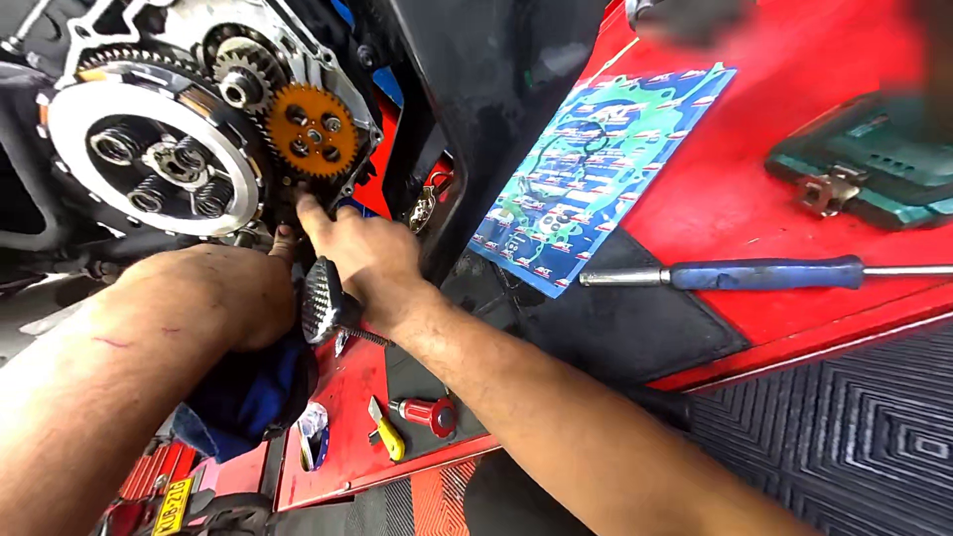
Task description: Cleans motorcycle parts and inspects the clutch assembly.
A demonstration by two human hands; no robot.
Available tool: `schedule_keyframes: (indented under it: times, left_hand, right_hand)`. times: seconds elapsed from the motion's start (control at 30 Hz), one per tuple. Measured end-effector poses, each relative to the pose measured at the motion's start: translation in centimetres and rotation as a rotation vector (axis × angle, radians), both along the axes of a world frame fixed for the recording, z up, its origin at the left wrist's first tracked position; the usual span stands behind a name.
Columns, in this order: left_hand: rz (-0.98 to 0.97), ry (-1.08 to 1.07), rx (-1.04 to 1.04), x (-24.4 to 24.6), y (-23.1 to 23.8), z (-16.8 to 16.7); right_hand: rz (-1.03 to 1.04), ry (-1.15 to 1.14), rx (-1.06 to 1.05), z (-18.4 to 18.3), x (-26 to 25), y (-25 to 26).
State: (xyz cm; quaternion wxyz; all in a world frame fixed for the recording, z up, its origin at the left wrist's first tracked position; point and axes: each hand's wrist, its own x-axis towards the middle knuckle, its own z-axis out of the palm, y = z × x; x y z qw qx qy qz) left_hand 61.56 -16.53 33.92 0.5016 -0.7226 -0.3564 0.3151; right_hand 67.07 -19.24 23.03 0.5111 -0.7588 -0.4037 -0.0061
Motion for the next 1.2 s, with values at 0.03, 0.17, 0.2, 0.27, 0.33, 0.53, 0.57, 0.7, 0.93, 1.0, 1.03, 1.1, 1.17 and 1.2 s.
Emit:
schedule_keyframes:
  times: [0.03,0.17,0.2,0.27,0.33,0.53,0.57,0.7,0.93,1.0,1.03,1.1,1.17,1.2]
  left_hand:
    - [-0.264,-0.042,0.049,-2.0,2.4,-0.5]
    - [-0.343,-0.111,-0.026,-2.6,4.1,-0.1]
    - [-0.350,-0.116,-0.068,-2.7,4.3,0.0]
    - [-0.821,-0.206,-0.017,-4.4,9.5,-1.3]
    - [-0.223,-0.046,-0.115,-1.8,5.2,0.2]
    - [-0.128,0.004,-0.050,0.4,14.1,-2.9]
    - [-0.133,-0.008,-0.043,0.4,14.2,-3.0]
    - [-0.236,-0.103,0.005,-0.1,14.5,-3.3]
    - [-0.441,-0.178,-0.001,-1.7,9.2,-3.0]
    - [0.058,-0.068,-0.117,0.8,0.8,-0.4]
    - [0.092,-0.084,-0.140,0.9,-0.4,0.0]
    - [0.065,-0.182,-0.157,0.2,-0.7,0.3]
    - [0.020,-0.284,-0.202,-0.6,-0.4,0.8]
    - [0.000,-0.314,-0.237,-1.1,-0.2,1.1]
  right_hand:
    - [-0.017,-0.022,-0.031,0.1,0.0,0.1]
    - [-0.111,-0.114,-0.053,0.5,-0.1,0.5]
    - [-0.139,-0.142,-0.051,0.5,-0.1,0.6]
    - [-0.174,-0.173,-0.069,0.6,0.1,0.4]
    - [-0.161,-0.175,-0.082,1.0,0.3,0.0]
    - [0.130,0.243,0.284,-1.4,-0.3,1.4]
    - [0.194,0.338,0.454,-2.2,-0.5,2.4]
    - [0.612,0.638,0.774,-2.9,-0.3,4.3]
    - [0.822,0.600,0.764,-3.1,0.2,3.9]
    - [0.723,0.560,0.808,-3.3,-0.4,3.4]
    - [0.659,0.604,0.866,-3.4,-1.0,2.9]
    - [0.572,0.804,0.900,-3.7,-2.6,0.3]
    - [0.501,0.958,0.825,-5.3,-5.0,-2.9]
    - [0.516,1.019,0.783,-6.6,-6.2,-3.9]
